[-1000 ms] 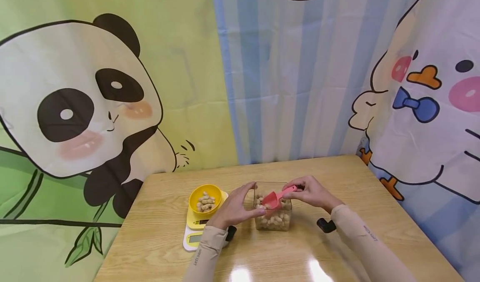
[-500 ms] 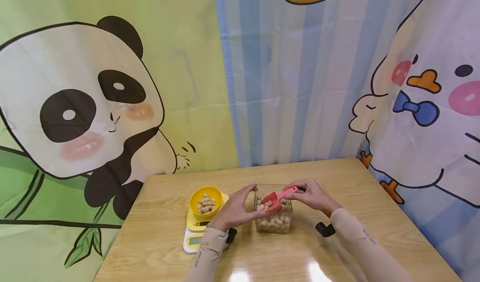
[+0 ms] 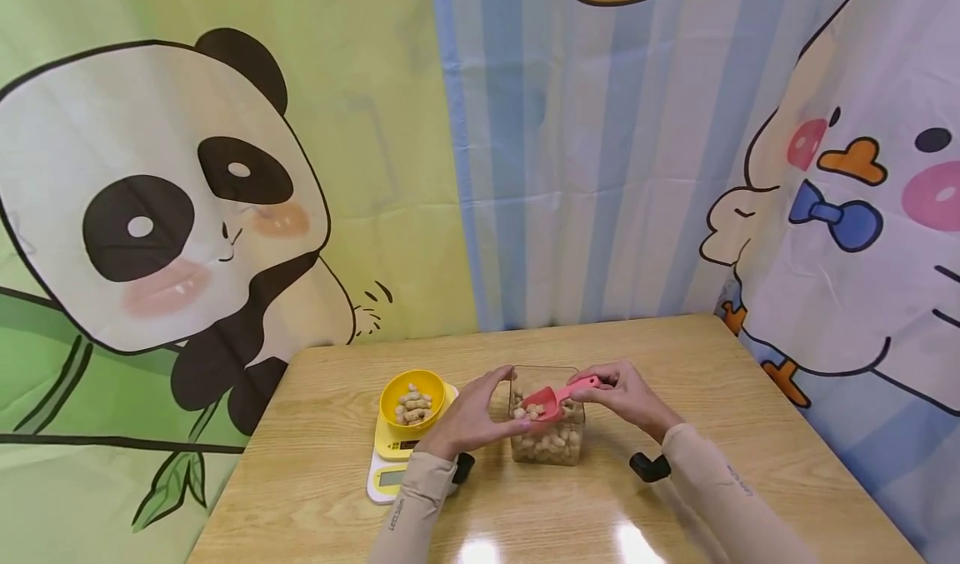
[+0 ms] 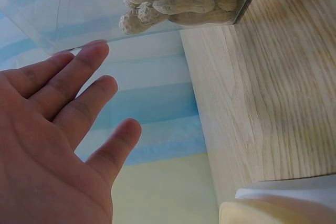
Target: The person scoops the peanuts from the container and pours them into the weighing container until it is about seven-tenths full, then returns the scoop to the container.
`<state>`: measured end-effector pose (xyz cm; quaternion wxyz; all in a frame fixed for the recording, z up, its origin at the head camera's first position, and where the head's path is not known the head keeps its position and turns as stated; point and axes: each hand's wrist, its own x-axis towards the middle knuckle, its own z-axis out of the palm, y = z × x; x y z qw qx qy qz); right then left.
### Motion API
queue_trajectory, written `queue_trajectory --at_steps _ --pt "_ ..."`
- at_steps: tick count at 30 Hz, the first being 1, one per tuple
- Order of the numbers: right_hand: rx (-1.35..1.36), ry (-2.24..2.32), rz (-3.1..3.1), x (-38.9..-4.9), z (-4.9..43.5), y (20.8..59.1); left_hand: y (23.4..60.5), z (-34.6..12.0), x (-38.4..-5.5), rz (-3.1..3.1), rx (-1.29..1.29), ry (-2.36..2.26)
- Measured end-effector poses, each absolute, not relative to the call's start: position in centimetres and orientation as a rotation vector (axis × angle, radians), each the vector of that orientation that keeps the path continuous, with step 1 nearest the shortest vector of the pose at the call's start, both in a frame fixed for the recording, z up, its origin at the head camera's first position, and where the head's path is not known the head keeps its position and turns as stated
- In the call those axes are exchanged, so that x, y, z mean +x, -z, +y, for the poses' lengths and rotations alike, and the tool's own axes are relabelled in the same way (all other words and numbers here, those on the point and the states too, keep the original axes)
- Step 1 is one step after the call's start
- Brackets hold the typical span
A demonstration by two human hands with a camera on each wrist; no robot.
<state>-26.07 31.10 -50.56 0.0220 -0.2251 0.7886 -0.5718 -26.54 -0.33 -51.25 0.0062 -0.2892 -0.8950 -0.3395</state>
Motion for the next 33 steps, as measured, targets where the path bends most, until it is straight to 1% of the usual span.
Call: queue_trajectory --at_steps 8,25,33 --pt "-0.658 1.841 2.461 -26.2 30.6 50.9 51.0 -0.5 -26.9 -2.771 -0.913 1.048" --pt "-0.773 1.943 2.398 -26.1 31.3 52.1 51.7 -0.5 -26.4 -2.793 -0.884 1.116" --pt "-0.735 1.984 2.39 -26.0 31.6 52.5 51.6 -0.5 -26.3 -2.789 -0.881 1.114"
